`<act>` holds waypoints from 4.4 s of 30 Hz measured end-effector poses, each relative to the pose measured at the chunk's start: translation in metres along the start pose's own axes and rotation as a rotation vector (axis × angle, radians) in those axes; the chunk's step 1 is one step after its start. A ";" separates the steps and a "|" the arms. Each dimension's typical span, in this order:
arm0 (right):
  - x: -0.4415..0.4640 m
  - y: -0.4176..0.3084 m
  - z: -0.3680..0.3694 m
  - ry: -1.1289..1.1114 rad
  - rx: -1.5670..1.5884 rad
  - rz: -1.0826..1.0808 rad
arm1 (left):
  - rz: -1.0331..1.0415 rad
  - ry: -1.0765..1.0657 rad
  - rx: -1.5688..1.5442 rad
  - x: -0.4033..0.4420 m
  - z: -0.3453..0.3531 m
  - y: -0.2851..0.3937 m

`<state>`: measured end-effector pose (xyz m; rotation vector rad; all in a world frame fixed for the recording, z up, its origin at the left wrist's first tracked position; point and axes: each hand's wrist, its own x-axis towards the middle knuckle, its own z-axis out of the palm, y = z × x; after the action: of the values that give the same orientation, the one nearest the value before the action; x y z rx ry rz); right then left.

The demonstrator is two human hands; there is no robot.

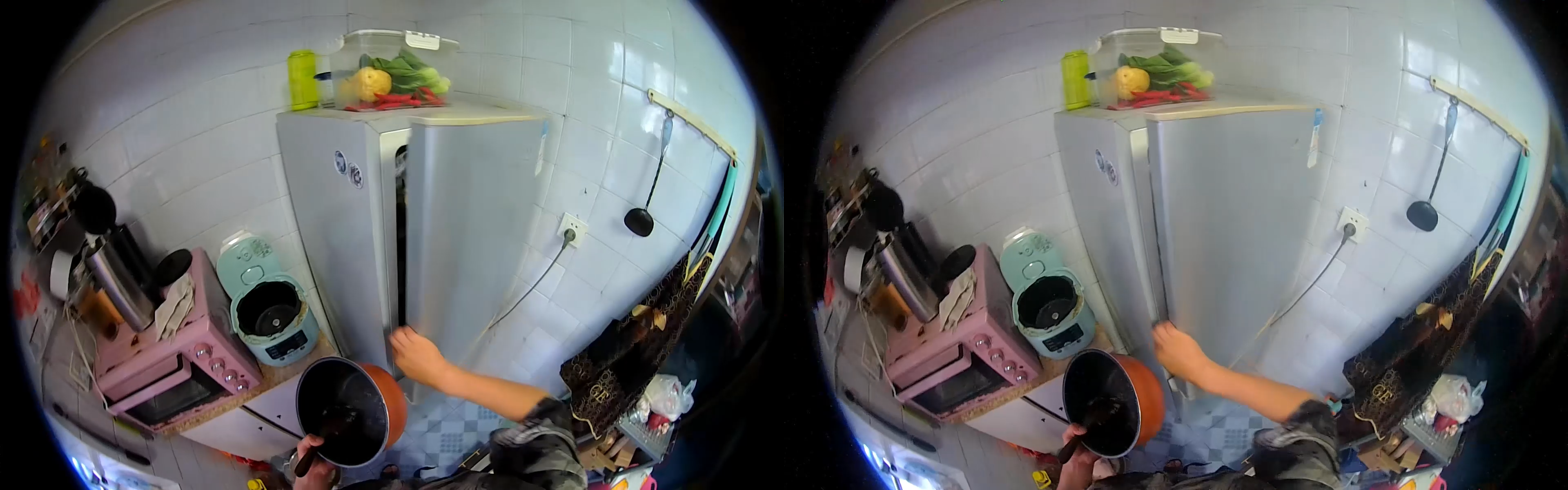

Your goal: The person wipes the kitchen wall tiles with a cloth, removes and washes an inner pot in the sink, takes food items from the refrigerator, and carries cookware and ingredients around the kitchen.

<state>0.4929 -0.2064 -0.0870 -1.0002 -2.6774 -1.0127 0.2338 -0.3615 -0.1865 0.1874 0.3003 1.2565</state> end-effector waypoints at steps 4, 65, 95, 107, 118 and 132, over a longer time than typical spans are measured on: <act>-0.088 -0.009 -0.022 0.313 0.285 0.194 | -0.131 -0.035 0.110 0.031 0.011 0.008; 0.206 0.375 0.108 0.375 0.814 0.296 | -0.013 0.286 0.331 0.291 0.114 -0.090; 0.323 0.397 0.135 0.054 0.953 0.414 | -0.075 0.306 0.303 0.317 0.129 -0.082; 0.252 0.405 0.106 0.202 1.825 0.477 | -0.086 0.316 0.268 0.311 0.122 -0.081; 0.172 0.408 0.077 0.433 2.788 0.631 | -0.153 0.454 0.318 0.290 0.166 -0.092; 0.159 0.389 0.086 0.839 2.977 0.702 | -0.098 0.278 0.199 0.299 0.152 -0.082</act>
<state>0.6202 0.1518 0.1117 -0.1169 -0.4889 1.7452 0.4399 -0.0976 -0.1034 0.1660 0.6681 1.1543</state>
